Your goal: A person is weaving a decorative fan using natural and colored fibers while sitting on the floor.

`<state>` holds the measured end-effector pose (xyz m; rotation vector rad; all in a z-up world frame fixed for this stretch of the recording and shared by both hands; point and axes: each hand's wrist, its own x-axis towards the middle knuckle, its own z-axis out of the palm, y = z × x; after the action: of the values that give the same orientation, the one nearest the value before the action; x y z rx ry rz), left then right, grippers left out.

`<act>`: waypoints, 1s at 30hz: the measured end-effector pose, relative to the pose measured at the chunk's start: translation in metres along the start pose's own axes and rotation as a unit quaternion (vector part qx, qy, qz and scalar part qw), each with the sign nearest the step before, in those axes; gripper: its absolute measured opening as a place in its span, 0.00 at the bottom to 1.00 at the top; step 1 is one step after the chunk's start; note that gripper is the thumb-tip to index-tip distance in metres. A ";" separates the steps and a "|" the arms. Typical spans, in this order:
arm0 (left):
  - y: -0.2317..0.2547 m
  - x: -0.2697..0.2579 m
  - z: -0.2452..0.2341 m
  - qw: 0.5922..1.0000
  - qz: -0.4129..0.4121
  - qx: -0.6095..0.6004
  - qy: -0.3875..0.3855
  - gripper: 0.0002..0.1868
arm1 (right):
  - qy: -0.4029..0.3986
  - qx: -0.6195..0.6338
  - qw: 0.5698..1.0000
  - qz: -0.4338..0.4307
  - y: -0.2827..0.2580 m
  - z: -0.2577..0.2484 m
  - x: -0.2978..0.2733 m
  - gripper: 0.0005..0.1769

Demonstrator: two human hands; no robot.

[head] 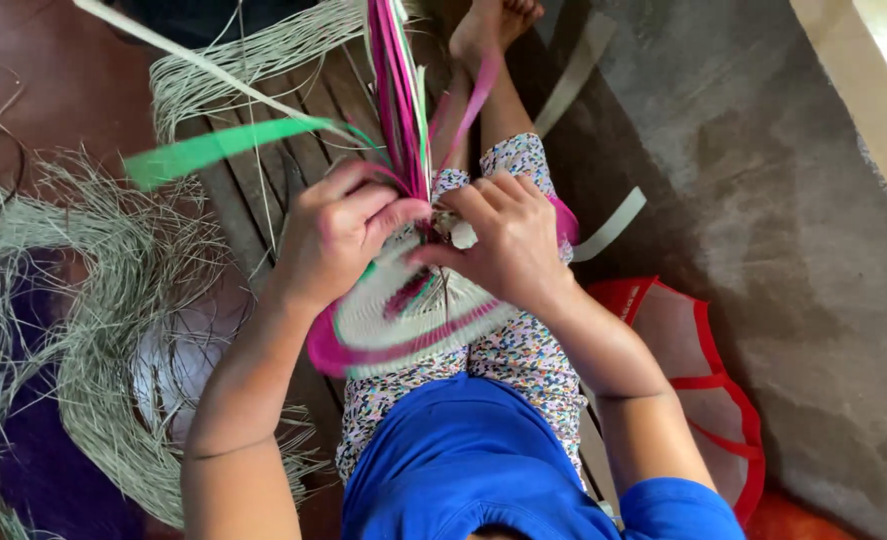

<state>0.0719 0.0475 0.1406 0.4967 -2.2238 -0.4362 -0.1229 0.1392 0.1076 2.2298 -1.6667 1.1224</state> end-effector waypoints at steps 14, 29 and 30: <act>-0.023 -0.005 0.109 0.967 -0.092 -0.233 0.042 0.17 | 0.071 -0.160 0.984 -0.040 0.036 -0.071 -0.010 0.07; -0.007 0.012 0.120 0.956 -0.118 -0.270 -0.009 0.15 | 0.000 -0.184 0.982 0.035 0.046 -0.090 0.006 0.16; -0.007 0.012 0.120 0.954 -0.121 -0.273 -0.015 0.16 | -0.098 -0.253 0.963 0.008 0.053 -0.085 0.003 0.19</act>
<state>-0.0263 0.0536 0.0703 0.4598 -1.9568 -1.1514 -0.2088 0.1611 0.1535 2.0369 -1.7921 0.4123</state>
